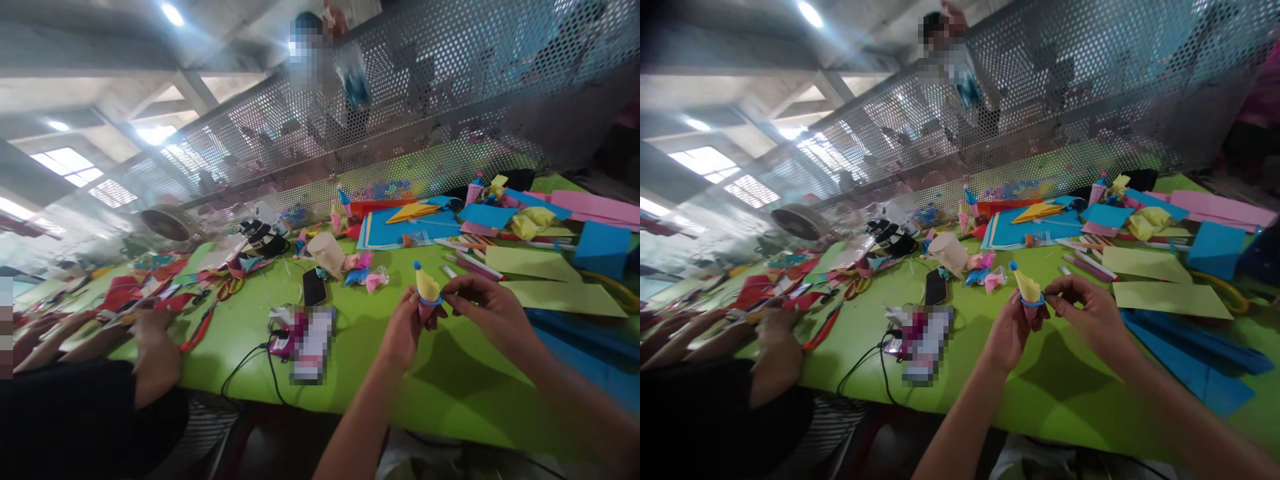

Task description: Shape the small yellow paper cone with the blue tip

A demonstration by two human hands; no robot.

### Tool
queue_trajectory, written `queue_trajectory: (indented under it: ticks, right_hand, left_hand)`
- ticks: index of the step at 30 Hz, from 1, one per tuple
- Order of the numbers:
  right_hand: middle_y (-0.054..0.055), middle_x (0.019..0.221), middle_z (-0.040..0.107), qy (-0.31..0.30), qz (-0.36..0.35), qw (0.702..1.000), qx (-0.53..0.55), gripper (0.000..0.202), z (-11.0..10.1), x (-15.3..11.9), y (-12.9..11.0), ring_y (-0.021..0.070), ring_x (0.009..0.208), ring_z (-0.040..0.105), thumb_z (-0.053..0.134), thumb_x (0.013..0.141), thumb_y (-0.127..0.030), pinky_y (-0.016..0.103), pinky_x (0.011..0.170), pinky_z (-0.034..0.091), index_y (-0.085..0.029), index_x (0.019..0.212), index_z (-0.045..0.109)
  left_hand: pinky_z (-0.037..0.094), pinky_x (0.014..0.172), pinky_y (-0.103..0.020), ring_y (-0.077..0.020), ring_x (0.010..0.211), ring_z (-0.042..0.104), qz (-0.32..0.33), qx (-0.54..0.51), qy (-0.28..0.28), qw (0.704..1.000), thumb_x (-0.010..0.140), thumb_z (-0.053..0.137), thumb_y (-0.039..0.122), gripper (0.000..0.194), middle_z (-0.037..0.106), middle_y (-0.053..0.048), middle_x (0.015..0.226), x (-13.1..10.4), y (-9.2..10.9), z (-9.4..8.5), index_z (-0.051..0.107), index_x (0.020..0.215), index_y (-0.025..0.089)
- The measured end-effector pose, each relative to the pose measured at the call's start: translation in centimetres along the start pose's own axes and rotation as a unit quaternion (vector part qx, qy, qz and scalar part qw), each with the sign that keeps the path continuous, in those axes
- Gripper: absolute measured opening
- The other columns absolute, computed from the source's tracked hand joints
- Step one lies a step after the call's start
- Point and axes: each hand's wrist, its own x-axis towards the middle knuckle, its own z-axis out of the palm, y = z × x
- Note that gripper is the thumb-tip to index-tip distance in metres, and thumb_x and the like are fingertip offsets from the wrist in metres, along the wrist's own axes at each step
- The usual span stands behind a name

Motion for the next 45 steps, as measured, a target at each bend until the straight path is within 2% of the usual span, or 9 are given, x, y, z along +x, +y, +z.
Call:
queue_trajectory:
  ticks: [6, 13, 19, 23, 26, 30, 36, 41, 45]
  right_hand:
    - [0.003, 0.081, 0.072, -0.006, 0.01, 1.0, 0.004, 0.038, 0.1, -0.1, -0.3, 0.02, 0.071, 0.065, 0.087, 0.079, -0.059, 0.037, 0.068, 0.053, -0.025, 0.093, 0.077]
    - [0.004, 0.083, 0.075, -0.023, 0.005, 0.999, -0.034, 0.037, 0.0, -0.4, -1.2, 0.0214, 0.075, 0.067, 0.082, 0.085, -0.057, 0.037, 0.07, 0.054, -0.024, 0.102, 0.077]
    - [0.002, 0.076, 0.072, -0.018, 0.004, 0.999, -0.042, 0.043, 0.3, -0.4, -1.2, 0.0212, 0.07, 0.067, 0.088, 0.077, -0.058, 0.035, 0.064, 0.052, -0.024, 0.098, 0.072]
    - [0.0, 0.079, 0.07, -0.019, 0.004, 0.999, -0.026, 0.04, 0.3, -0.3, -0.7, 0.0198, 0.071, 0.067, 0.09, 0.078, -0.053, 0.034, 0.067, 0.052, -0.024, 0.097, 0.071]
    - [0.0, 0.079, 0.07, -0.018, -0.007, 0.999, -0.03, 0.037, 0.3, -0.3, -1.0, 0.0182, 0.071, 0.065, 0.088, 0.08, -0.051, 0.032, 0.066, 0.051, -0.023, 0.097, 0.071]
    - [0.001, 0.078, 0.07, -0.021, -0.017, 0.999, -0.032, 0.041, 0.5, -0.4, -1.5, 0.0174, 0.071, 0.064, 0.09, 0.078, -0.053, 0.03, 0.065, 0.049, -0.022, 0.097, 0.071]
    - [-0.001, 0.078, 0.068, -0.008, -0.001, 1.0, 0.008, 0.043, 0.9, -0.4, -1.7, 0.0178, 0.07, 0.066, 0.09, 0.077, -0.056, 0.033, 0.066, 0.053, -0.023, 0.089, 0.066]
    - [0.0, 0.082, 0.067, -0.009, -0.01, 1.0, -0.026, 0.04, 0.7, -0.6, -1.7, 0.0173, 0.072, 0.064, 0.089, 0.079, -0.053, 0.032, 0.066, 0.052, -0.023, 0.095, 0.068]
    - [0.0, 0.085, 0.068, 0.009, -0.013, 0.999, -0.048, 0.039, 0.5, -0.7, -1.1, 0.0171, 0.072, 0.063, 0.089, 0.081, -0.052, 0.033, 0.067, 0.052, -0.024, 0.094, 0.066]
  left_hand:
    - [0.035, 0.058, -0.025, -0.0128, 0.064, 0.059, -0.006, -0.003, -0.005, 1.0, 0.084, 0.082, 0.057, 0.046, 0.07, -0.002, 0.079, 0.0, -0.1, 0.0, 0.062, 0.1, 0.018]
    - [0.035, 0.057, -0.024, -0.0137, 0.068, 0.061, -0.019, -0.015, 0.007, 1.0, 0.078, 0.086, 0.061, 0.053, 0.071, -0.002, 0.079, -0.1, 0.0, 0.0, 0.062, 0.1, 0.019]
    - [0.035, 0.057, -0.023, -0.0115, 0.066, 0.059, -0.015, -0.014, 0.002, 1.0, 0.08, 0.087, 0.059, 0.051, 0.067, 0.0, 0.079, -0.3, -0.3, -0.1, 0.062, 0.098, 0.019]
    - [0.034, 0.056, -0.024, -0.0125, 0.066, 0.06, -0.019, -0.013, -0.003, 1.0, 0.081, 0.087, 0.058, 0.049, 0.062, 0.002, 0.075, -0.3, -0.3, 0.0, 0.063, 0.098, 0.019]
    - [0.034, 0.055, -0.023, -0.0114, 0.063, 0.057, -0.028, -0.024, 0.013, 0.999, 0.076, 0.091, 0.058, 0.052, 0.06, 0.003, 0.073, -0.2, -0.2, 0.1, 0.063, 0.098, 0.019]
    - [0.036, 0.056, -0.023, -0.0097, 0.061, 0.053, -0.042, -0.024, 0.052, 0.997, 0.07, 0.095, 0.056, 0.057, 0.062, 0.004, 0.075, -0.3, 0.0, 0.3, 0.064, 0.1, 0.019]
    - [0.035, 0.056, -0.022, -0.0112, 0.065, 0.057, -0.017, -0.008, 0.017, 1.0, 0.079, 0.091, 0.054, 0.046, 0.059, 0.004, 0.071, -0.4, -0.3, 0.0, 0.066, 0.098, 0.02]
    - [0.035, 0.056, -0.023, -0.0094, 0.06, 0.053, -0.025, -0.004, 0.034, 0.999, 0.076, 0.091, 0.057, 0.051, 0.061, 0.004, 0.073, -0.3, -0.4, 0.0, 0.066, 0.1, 0.02]
    - [0.034, 0.056, -0.024, -0.0106, 0.061, 0.055, -0.021, 0.012, 0.014, 1.0, 0.079, 0.089, 0.06, 0.052, 0.06, 0.004, 0.071, -0.3, -0.4, 0.1, 0.065, 0.103, 0.02]
